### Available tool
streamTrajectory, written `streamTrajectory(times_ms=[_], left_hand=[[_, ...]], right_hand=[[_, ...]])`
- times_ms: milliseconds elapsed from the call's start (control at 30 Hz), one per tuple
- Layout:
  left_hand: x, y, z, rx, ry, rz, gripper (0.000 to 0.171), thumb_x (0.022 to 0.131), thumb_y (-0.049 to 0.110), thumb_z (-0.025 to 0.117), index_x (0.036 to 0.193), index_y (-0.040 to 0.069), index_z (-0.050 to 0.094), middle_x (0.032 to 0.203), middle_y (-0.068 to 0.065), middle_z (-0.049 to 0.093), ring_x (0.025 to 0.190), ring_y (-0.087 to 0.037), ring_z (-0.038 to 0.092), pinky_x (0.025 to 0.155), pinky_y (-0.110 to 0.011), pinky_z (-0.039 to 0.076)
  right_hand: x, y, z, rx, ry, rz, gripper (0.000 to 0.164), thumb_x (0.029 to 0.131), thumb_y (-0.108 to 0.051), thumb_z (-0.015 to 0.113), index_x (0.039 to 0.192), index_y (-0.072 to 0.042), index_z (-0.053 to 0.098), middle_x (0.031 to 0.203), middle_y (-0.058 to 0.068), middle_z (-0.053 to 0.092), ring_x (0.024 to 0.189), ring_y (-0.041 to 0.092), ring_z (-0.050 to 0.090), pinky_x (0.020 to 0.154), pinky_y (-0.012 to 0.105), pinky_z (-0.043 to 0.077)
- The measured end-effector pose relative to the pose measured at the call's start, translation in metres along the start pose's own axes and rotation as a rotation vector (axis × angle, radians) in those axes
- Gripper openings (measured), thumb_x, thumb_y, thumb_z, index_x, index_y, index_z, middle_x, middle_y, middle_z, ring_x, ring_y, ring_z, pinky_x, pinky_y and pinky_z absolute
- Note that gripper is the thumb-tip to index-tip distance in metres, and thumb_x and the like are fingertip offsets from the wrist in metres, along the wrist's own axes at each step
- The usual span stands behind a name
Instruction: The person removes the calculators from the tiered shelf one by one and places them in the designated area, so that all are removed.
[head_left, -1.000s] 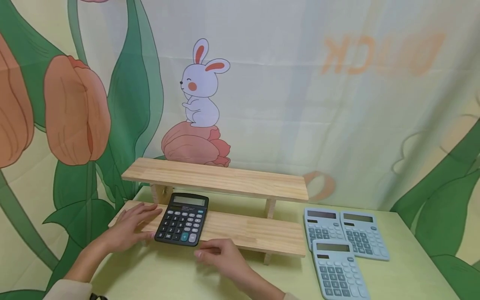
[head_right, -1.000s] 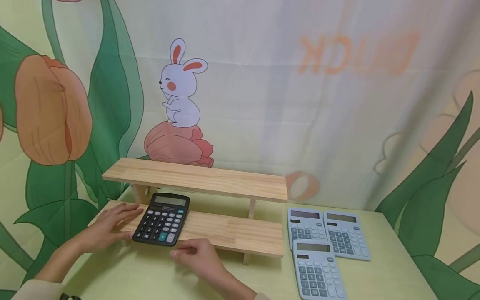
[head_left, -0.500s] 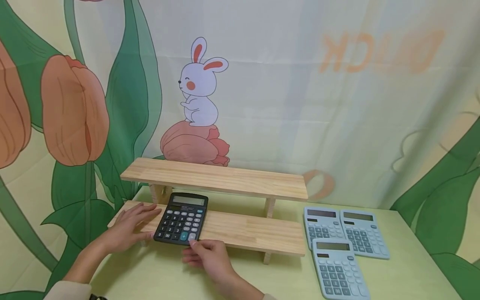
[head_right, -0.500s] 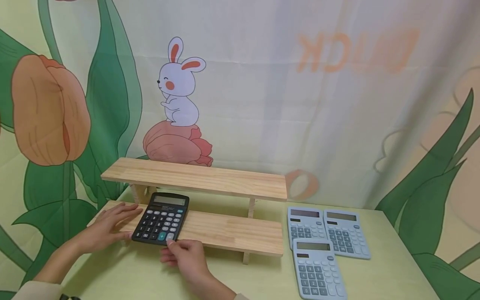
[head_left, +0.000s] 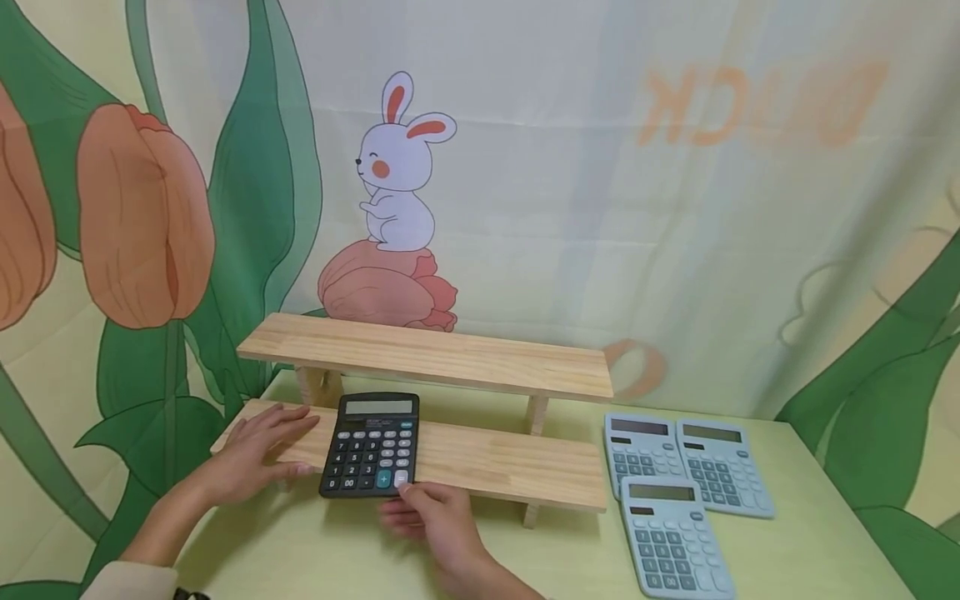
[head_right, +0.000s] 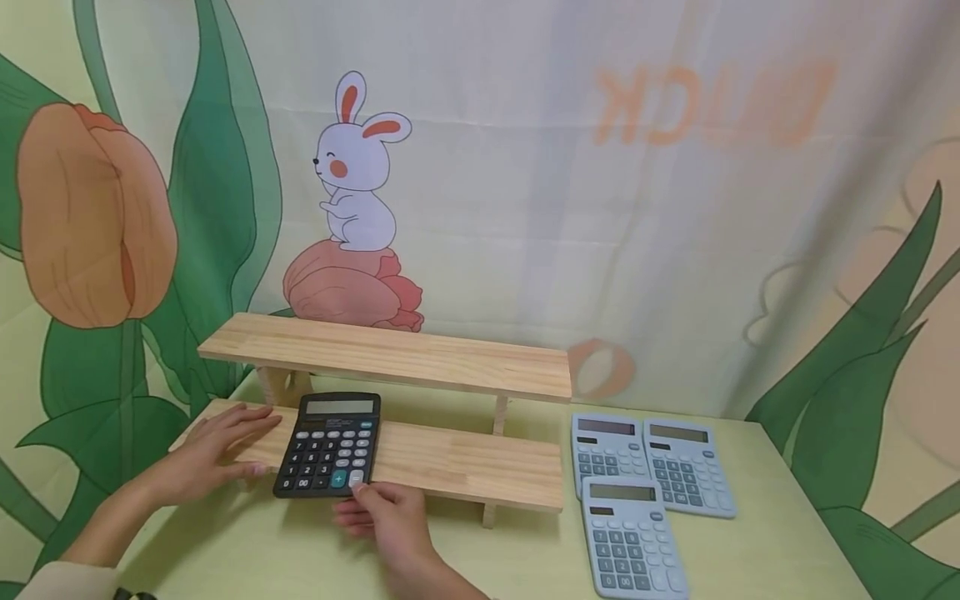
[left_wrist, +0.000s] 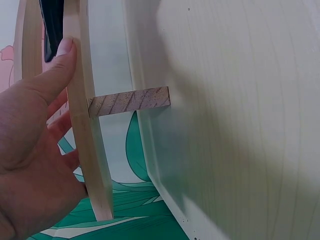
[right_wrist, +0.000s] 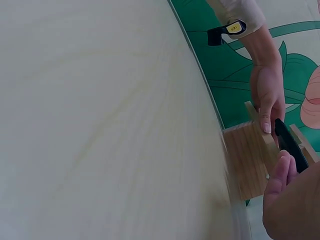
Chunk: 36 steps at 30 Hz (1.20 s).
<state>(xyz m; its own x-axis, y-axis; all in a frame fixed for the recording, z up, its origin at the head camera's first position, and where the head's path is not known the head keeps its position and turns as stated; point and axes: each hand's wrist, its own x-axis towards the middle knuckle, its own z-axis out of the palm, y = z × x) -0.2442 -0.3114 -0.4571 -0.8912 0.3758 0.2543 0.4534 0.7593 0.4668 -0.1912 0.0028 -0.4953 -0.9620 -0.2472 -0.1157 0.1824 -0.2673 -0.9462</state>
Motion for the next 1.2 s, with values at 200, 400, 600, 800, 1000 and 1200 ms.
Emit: streamTrajectory(times_ms=[200,400,600,800,1000,1200], left_hand=[[0.001,-0.002,-0.001,0.013,-0.005,-0.008,0.072,0.093,0.042,0.081,0.151,0.007,0.058,0.16,-0.023,0.046,0.148,-0.059,0.027,0.109,-0.086,0.01],[-0.001,-0.002,-0.003,0.015,-0.004,-0.01,0.072,0.093,0.041,0.081,0.152,0.007,0.058,0.16,-0.023,0.046,0.149,-0.059,0.026,0.11,-0.086,0.009],[0.0,-0.002,-0.003,0.015,-0.005,-0.007,0.072,0.093,0.04,0.081,0.152,0.006,0.058,0.16,-0.023,0.046,0.148,-0.059,0.027,0.11,-0.086,0.01],[0.0,-0.001,-0.001,0.013,0.002,0.005,0.072,0.092,0.041,0.082,0.151,0.005,0.058,0.159,-0.024,0.047,0.147,-0.06,0.027,0.109,-0.086,0.011],[0.0,-0.002,-0.001,0.018,0.002,0.006,0.072,0.092,0.04,0.082,0.151,0.006,0.059,0.159,-0.024,0.047,0.147,-0.06,0.028,0.108,-0.087,0.011],[0.0,-0.002,-0.001,0.017,0.003,0.008,0.071,0.093,0.04,0.081,0.15,0.005,0.059,0.16,-0.024,0.046,0.147,-0.06,0.027,0.108,-0.087,0.01]], right_hand=[[-0.014,-0.005,-0.031,-0.096,-0.057,-0.006,0.031,0.105,-0.021,0.065,0.11,0.009,0.075,0.1,0.02,0.079,0.082,0.018,0.078,0.074,0.03,0.064],[-0.03,-0.006,-0.054,-0.128,-0.138,0.054,0.035,0.107,-0.02,0.064,0.115,0.013,0.072,0.103,0.02,0.079,0.083,0.017,0.077,0.074,0.031,0.063],[-0.038,-0.008,-0.061,-0.142,-0.22,0.106,0.036,0.106,-0.02,0.065,0.115,0.015,0.071,0.102,0.019,0.079,0.083,0.017,0.077,0.072,0.029,0.063],[-0.032,-0.011,-0.06,-0.159,-0.233,0.11,0.033,0.106,-0.018,0.066,0.116,0.013,0.071,0.107,0.026,0.077,0.094,0.026,0.078,0.086,0.038,0.064],[-0.021,-0.011,-0.054,-0.129,-0.138,0.114,0.035,0.107,-0.018,0.065,0.127,0.01,0.067,0.12,0.014,0.075,0.106,0.026,0.075,0.093,0.04,0.061],[-0.018,-0.014,-0.045,-0.056,-0.075,0.099,0.037,0.107,-0.018,0.065,0.132,0.009,0.065,0.12,0.013,0.075,0.108,0.023,0.075,0.091,0.039,0.062]])
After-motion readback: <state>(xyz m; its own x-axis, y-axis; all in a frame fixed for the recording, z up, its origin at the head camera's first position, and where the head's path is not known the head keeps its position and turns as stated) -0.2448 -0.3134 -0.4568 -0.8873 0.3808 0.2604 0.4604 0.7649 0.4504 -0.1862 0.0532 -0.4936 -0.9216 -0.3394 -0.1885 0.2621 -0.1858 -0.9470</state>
